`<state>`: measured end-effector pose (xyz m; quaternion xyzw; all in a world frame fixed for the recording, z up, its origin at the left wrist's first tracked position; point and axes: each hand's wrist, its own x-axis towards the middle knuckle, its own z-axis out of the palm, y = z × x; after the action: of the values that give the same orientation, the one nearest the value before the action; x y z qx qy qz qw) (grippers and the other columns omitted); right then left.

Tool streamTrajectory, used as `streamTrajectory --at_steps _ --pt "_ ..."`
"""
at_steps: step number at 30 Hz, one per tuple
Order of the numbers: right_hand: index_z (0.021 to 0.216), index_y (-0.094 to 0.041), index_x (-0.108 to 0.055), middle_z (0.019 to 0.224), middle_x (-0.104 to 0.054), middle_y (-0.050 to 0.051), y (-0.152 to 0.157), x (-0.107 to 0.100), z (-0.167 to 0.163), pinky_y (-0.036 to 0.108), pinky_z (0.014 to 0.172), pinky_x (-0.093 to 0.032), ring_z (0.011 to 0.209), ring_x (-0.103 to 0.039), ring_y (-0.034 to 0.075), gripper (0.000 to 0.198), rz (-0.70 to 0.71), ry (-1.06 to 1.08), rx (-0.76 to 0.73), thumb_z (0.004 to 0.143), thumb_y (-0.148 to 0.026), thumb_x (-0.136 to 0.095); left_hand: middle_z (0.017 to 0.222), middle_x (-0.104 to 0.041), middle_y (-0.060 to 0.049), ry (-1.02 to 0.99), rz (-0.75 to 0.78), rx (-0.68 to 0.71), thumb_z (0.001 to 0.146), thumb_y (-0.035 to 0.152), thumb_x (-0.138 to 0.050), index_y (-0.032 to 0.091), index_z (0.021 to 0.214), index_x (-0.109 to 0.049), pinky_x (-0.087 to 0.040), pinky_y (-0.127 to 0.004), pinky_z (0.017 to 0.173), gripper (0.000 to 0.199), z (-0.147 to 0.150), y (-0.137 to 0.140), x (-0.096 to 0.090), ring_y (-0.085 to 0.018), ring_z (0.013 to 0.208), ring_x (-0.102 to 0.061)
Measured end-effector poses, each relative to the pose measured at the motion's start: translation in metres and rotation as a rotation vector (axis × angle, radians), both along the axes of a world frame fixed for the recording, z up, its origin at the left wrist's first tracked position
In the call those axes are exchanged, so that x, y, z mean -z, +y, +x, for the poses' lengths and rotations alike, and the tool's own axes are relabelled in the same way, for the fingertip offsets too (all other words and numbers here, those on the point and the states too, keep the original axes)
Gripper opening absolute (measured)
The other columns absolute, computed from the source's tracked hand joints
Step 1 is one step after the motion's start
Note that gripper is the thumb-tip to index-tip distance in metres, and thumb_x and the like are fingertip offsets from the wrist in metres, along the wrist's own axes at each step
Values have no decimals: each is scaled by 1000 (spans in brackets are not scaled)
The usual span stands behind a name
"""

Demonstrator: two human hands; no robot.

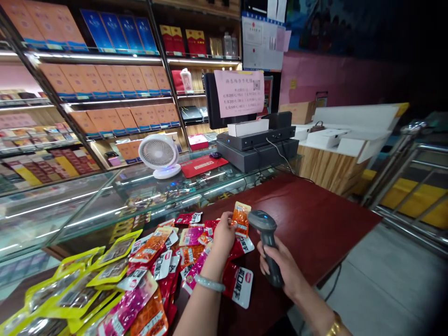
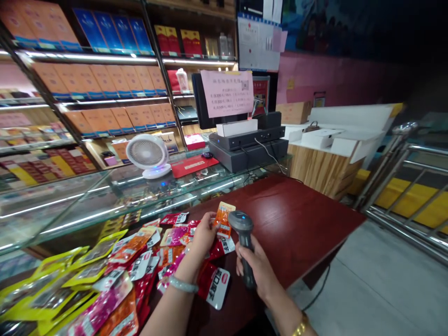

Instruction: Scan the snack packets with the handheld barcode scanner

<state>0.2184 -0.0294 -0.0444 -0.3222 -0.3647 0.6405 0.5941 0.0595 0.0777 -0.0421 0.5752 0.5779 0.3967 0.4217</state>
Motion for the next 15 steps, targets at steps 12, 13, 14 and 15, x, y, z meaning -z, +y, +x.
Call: streamTrajectory --at_steps 12,13,14,15 --pt "91 -23 -46 62 -48 -10 -9 20 -7 15 31 -33 30 -40 2 30 -8 -42 -64 89 -49 -61 63 -54 5 -73 -50 -37 84 17 -57 19 81 -56 -45 -20 42 3 0 -2 -3 -10 45 -57" --pt "92 -23 -45 62 -48 -9 -9 21 -7 15 31 -32 31 -40 3 31 -12 -49 -48 89 -50 -61 63 -53 5 -32 -40 -40 84 20 -56 20 82 -55 -43 -20 41 3 1 -4 -4 -10 44 -56" --pt "92 -23 -45 63 -48 -9 -9 21 -6 14 31 -32 32 -41 3 31 -15 -58 -30 89 -50 -60 62 -52 6 8 -32 -44 85 22 -56 21 83 -55 -41 -20 39 3 1 -6 -5 -10 42 -55" --pt "93 -23 -45 62 -48 -9 -9 21 -6 14 31 -32 32 -42 3 30 -15 -70 -12 90 -49 -59 62 -52 6 45 -28 -47 85 24 -55 22 84 -55 -40 -20 38 3 2 -7 -5 -11 41 -54"
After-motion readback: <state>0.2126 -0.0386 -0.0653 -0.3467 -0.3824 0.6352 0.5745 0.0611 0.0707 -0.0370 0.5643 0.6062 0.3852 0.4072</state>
